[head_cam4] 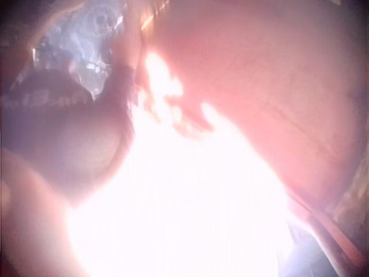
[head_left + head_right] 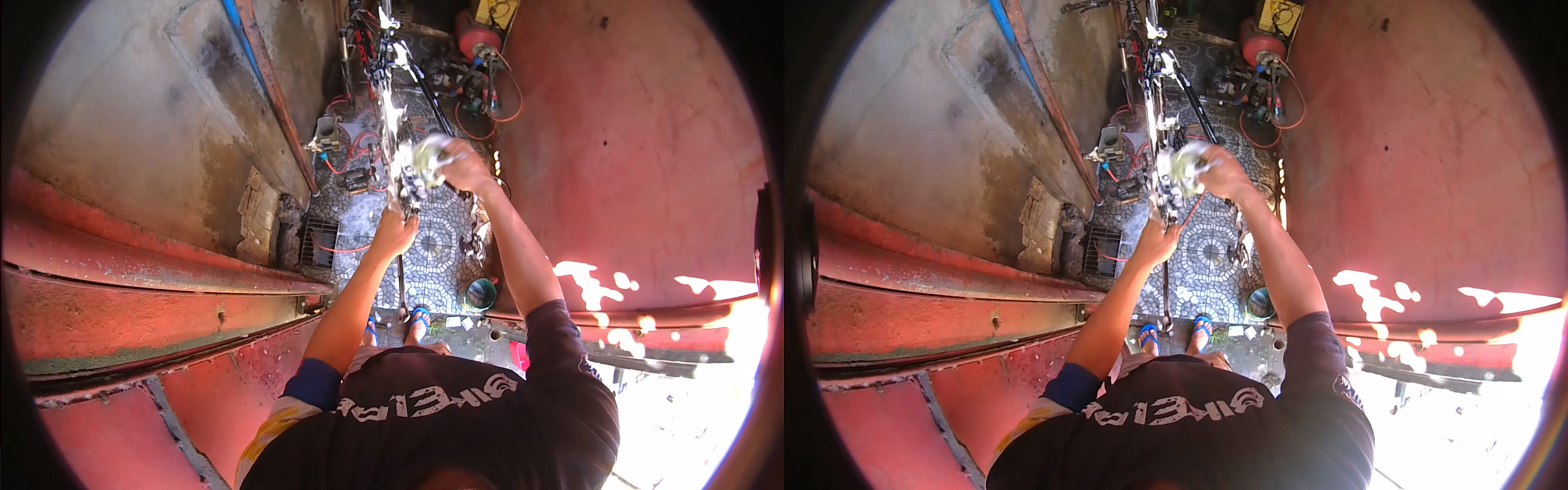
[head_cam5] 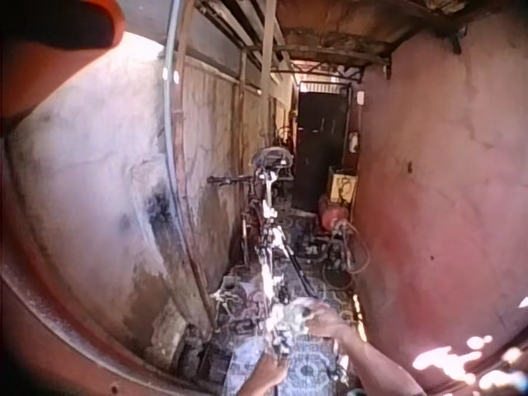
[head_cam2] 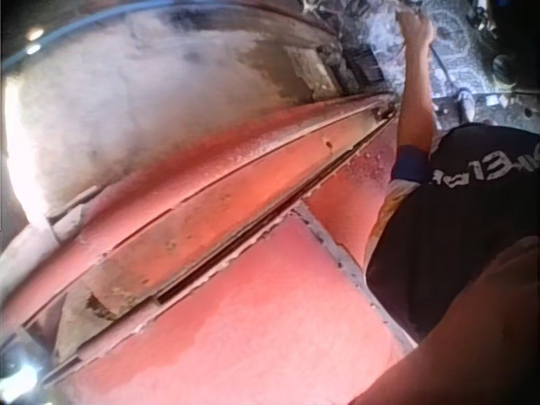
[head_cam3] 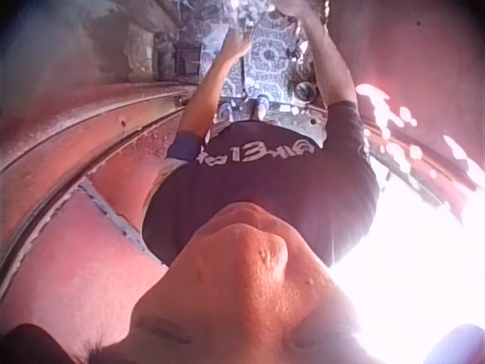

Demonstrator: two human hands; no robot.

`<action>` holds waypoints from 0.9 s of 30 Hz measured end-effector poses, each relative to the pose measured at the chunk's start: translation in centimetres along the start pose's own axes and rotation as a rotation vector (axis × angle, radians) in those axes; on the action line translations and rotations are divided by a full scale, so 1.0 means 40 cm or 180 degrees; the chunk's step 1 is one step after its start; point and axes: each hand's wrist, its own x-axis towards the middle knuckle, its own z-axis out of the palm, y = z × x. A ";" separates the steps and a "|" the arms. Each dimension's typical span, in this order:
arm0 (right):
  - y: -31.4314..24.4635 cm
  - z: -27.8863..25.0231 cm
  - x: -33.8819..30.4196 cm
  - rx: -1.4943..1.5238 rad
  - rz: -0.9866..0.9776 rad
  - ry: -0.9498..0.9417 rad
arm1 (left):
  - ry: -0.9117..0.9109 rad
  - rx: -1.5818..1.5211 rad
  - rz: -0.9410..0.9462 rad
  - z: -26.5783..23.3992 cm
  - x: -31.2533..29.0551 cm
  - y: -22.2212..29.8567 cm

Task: The person scrubs a bicycle frame with a soapy sponge, rinses the sponge in a bucket, and continues cleaning various parts of the bike. The person also uses a small brush to clean the chainring and other components.

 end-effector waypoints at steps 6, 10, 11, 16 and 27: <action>0.201 0.094 -0.217 -0.0613 0.0479 0.0894 | -0.1088 -0.0080 -0.0438 0.071 0.084 0.101; 0.083 0.146 -0.199 0.0717 0.0890 0.1686 | -0.0222 0.1081 0.0348 0.097 0.075 -0.029; 0.086 0.141 -0.235 0.0222 0.0956 0.1526 | -0.0685 0.0937 0.0093 0.086 0.093 0.020; 0.027 0.039 -0.356 -0.0224 0.0485 0.2110 | -0.1319 0.0933 -0.0510 0.086 0.143 0.040; -0.193 0.152 -0.343 -0.3175 0.0376 0.1167 | -0.0386 -0.1654 0.0364 0.318 0.143 -0.086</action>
